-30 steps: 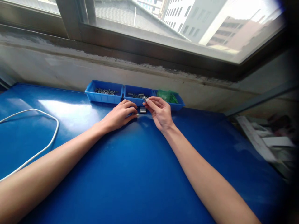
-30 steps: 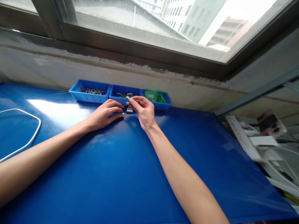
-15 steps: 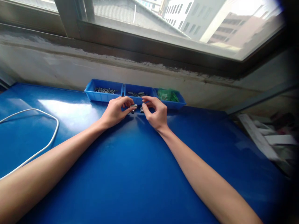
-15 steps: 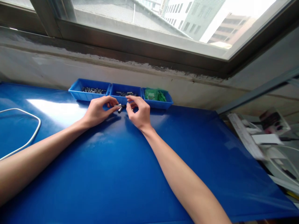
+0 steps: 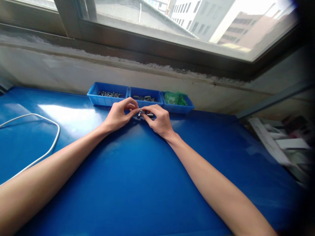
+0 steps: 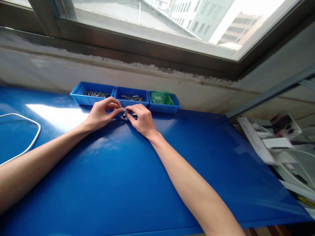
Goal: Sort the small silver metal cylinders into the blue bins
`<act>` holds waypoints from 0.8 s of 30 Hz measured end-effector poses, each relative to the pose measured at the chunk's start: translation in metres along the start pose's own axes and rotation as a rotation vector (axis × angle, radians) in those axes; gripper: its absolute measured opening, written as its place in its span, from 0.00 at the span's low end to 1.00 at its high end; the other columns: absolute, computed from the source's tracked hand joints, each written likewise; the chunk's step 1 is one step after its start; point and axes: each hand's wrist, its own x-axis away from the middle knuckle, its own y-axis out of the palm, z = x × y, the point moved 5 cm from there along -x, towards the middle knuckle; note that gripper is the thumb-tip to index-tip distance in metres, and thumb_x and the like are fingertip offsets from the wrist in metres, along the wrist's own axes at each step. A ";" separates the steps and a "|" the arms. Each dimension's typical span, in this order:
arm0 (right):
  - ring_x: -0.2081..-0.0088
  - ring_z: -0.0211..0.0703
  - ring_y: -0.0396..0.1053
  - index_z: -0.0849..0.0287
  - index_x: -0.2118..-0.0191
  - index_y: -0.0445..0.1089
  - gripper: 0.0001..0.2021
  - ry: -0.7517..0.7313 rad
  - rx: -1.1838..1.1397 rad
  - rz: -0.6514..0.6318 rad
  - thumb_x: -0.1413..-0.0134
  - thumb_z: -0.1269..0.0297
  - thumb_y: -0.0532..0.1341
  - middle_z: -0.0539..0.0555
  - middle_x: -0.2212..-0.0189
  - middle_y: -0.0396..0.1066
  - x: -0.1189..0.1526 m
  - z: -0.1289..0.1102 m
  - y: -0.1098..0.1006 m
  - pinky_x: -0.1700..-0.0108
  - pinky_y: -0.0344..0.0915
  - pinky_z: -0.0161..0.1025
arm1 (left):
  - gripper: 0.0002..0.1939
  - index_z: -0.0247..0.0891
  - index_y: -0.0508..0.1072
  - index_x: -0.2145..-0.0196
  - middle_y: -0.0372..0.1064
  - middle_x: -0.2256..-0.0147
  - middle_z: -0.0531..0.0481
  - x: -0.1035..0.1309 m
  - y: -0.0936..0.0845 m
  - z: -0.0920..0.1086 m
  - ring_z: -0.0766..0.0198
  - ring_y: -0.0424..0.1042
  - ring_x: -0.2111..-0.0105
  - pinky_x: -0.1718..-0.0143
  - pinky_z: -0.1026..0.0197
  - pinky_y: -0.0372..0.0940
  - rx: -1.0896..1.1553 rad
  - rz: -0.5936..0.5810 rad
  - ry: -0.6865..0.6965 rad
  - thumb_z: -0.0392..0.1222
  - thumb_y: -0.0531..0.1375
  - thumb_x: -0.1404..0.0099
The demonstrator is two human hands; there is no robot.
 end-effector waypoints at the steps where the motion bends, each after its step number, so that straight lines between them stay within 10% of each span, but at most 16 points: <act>1: 0.59 0.48 0.76 0.53 0.55 0.79 0.08 0.006 -0.003 -0.003 0.36 0.60 0.64 0.55 0.60 0.80 0.000 0.000 0.000 0.50 0.72 0.46 | 0.18 0.38 0.73 0.63 0.76 0.66 0.49 0.000 0.000 0.000 0.61 0.78 0.64 0.60 0.63 0.72 0.006 -0.007 -0.004 0.57 0.67 0.35; 15: 0.66 0.46 0.76 0.53 0.58 0.79 0.14 0.143 -0.036 0.148 0.36 0.49 0.63 0.54 0.63 0.81 -0.001 0.004 -0.008 0.57 0.72 0.43 | 0.14 0.38 0.76 0.61 0.80 0.65 0.48 -0.002 -0.004 -0.003 0.61 0.77 0.66 0.62 0.61 0.69 -0.238 0.077 0.000 0.51 0.59 0.28; 24: 0.76 0.44 0.74 0.56 0.56 0.80 0.20 0.424 0.002 0.357 0.37 0.45 0.62 0.50 0.80 0.75 0.000 0.038 -0.020 0.65 0.68 0.39 | 0.13 0.37 0.81 0.55 0.77 0.54 0.42 0.006 0.017 0.001 0.53 0.75 0.55 0.51 0.54 0.69 -0.544 -0.156 0.258 0.44 0.58 0.28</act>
